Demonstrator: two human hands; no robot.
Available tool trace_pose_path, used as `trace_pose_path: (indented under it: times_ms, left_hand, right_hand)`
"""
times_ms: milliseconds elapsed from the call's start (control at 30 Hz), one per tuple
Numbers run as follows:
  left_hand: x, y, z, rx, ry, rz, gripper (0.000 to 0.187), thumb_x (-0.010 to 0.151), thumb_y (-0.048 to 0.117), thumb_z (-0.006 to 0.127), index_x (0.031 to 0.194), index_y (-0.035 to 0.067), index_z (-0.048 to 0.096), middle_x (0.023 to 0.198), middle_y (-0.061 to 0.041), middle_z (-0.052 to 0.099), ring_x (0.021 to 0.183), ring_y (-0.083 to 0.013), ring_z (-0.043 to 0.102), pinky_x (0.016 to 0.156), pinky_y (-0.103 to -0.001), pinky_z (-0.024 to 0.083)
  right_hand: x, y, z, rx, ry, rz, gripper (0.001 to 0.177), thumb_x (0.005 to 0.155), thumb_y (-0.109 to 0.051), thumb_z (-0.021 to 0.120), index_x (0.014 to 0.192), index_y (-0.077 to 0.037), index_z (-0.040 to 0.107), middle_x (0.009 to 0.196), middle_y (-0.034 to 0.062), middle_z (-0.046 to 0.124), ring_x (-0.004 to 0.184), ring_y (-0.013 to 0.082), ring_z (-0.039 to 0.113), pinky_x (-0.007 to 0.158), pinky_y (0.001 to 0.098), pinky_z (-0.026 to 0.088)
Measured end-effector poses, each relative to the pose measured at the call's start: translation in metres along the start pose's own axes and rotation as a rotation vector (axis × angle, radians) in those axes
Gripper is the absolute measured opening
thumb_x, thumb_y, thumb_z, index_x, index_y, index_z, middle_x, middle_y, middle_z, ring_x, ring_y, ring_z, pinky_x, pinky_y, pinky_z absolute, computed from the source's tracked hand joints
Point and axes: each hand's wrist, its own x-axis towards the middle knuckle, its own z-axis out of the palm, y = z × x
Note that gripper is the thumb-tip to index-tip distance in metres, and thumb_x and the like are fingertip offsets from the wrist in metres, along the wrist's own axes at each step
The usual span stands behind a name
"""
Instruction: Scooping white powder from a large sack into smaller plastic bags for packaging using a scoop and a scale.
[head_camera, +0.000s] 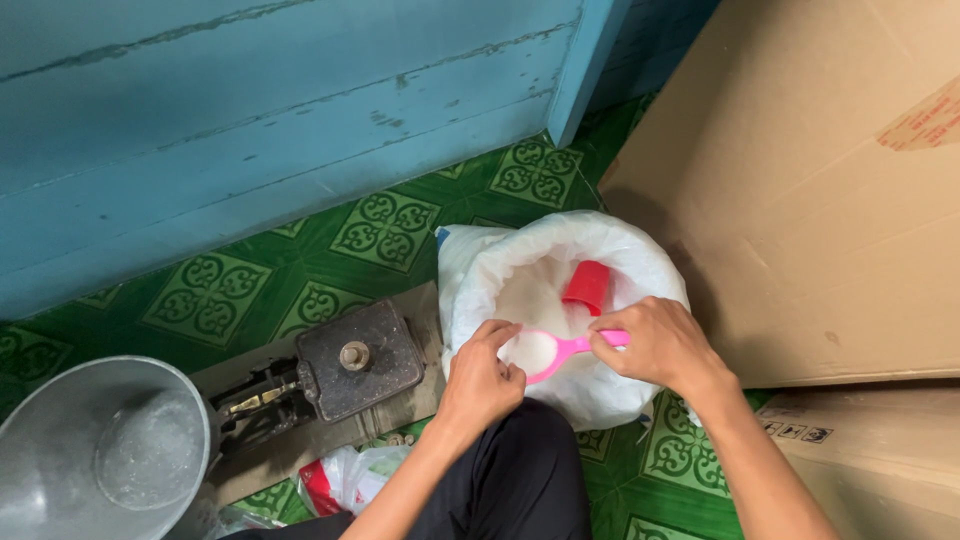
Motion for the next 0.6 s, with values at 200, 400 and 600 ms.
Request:
trace_pose_path:
  times_ms: [200, 400, 600]
  left_hand:
    - [-0.002, 0.006, -0.006, -0.049, 0.024, 0.003, 0.053, 0.070, 0.007, 0.056, 0.122, 0.001, 0.064, 0.118, -0.008, 0.064, 0.069, -0.0276, 0.070, 0.075, -0.043, 0.056]
    - [-0.002, -0.002, -0.004, -0.144, 0.098, -0.022, 0.052, 0.070, 0.007, 0.059, 0.121, 0.002, 0.066, 0.117, -0.008, 0.065, 0.068, -0.0249, 0.070, 0.069, -0.037, 0.057]
    - [-0.009, 0.005, -0.019, -0.301, 0.169, -0.109, 0.052, 0.072, 0.005, 0.061, 0.123, 0.002, 0.065, 0.120, -0.007, 0.065, 0.066, -0.0169, 0.065, 0.068, -0.031, 0.056]
  right_hand:
    - [0.010, -0.034, -0.017, -0.113, -0.073, -0.107, 0.032, 0.079, -0.050, 0.055, 0.076, -0.028, 0.077, 0.072, 0.0125, 0.072, 0.081, 0.0388, 0.069, 0.080, 0.0470, 0.054]
    - [0.030, -0.057, -0.004, -0.338, -0.056, -0.292, 0.037, 0.077, -0.051, 0.053, 0.069, -0.022, 0.073, 0.069, 0.0130, 0.070, 0.075, 0.0343, 0.071, 0.072, 0.0453, 0.056]
    - [0.032, -0.092, 0.051, -0.494, 0.067, -0.385, 0.021, 0.076, -0.034, 0.057, 0.064, -0.019, 0.067, 0.062, 0.0074, 0.066, 0.062, 0.0307, 0.069, 0.055, 0.0451, 0.055]
